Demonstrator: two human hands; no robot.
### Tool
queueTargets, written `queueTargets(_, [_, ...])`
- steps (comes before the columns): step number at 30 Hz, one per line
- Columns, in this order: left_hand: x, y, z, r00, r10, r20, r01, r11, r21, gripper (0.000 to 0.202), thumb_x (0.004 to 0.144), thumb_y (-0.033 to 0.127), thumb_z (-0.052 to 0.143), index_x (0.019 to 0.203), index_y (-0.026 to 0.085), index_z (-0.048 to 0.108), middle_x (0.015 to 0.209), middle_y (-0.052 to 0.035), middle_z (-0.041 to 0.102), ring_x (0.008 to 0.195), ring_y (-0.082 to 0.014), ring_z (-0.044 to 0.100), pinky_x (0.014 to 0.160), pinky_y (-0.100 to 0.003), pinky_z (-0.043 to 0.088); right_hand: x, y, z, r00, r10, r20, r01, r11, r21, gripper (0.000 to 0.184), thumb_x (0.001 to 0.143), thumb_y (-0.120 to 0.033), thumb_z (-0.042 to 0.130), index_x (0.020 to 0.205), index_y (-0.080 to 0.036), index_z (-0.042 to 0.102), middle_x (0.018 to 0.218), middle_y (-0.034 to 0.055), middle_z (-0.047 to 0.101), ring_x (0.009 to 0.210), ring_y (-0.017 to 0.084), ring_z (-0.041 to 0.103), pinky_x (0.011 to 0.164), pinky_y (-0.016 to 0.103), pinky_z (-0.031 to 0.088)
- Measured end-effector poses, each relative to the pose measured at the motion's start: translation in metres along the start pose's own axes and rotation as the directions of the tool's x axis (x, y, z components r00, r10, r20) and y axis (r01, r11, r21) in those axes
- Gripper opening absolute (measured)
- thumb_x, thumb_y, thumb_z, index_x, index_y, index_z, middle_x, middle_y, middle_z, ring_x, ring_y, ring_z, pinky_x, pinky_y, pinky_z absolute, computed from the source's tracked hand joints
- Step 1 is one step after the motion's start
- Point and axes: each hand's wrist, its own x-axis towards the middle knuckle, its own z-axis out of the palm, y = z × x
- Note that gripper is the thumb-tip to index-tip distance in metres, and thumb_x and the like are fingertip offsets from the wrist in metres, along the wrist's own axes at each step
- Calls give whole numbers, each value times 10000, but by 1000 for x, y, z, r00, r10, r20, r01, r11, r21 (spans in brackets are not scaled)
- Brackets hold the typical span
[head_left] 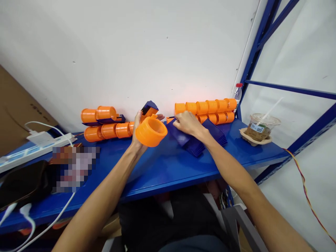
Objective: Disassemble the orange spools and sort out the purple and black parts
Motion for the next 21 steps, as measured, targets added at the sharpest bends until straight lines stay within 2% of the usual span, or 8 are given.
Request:
queueTargets(4, [3,4,-4,989,-68,-133,52,991,-123,551,1012,608,448,906,151,736,897,-134,771,876,-245,754,805,-369,626,-8,12,-15,1000,6,25,0,973,-230,262,889,-151,571,994,-64,795,981,241,773,907,297,699,740,329,432])
queueTargets(8, [8,1,-10,976,-149,-157,111,967,-229,489,1038,547,459,888,151,704,850,-109,762,791,-204,746,757,-319,615,-7,25,-7,999,-17,31,27,933,-358,282,859,-149,571,987,-69,809,997,253,778,896,326,716,720,358,428])
queueTargets(13, [8,3,-8,968,-182,-175,134,957,-256,570,1065,567,372,836,149,683,784,-104,742,702,-192,725,645,-291,596,-6,27,4,995,-75,58,92,911,-401,295,863,-173,561,1001,-93,809,983,237,782,874,319,715,701,360,390])
queueTargets(21, [6,5,-5,966,-154,-207,102,964,-245,475,1045,533,443,853,165,675,780,-96,744,729,-199,727,717,-323,626,-10,19,-2,984,-119,131,165,889,-427,295,871,-142,542,1000,-108,806,943,219,780,880,305,704,677,357,332])
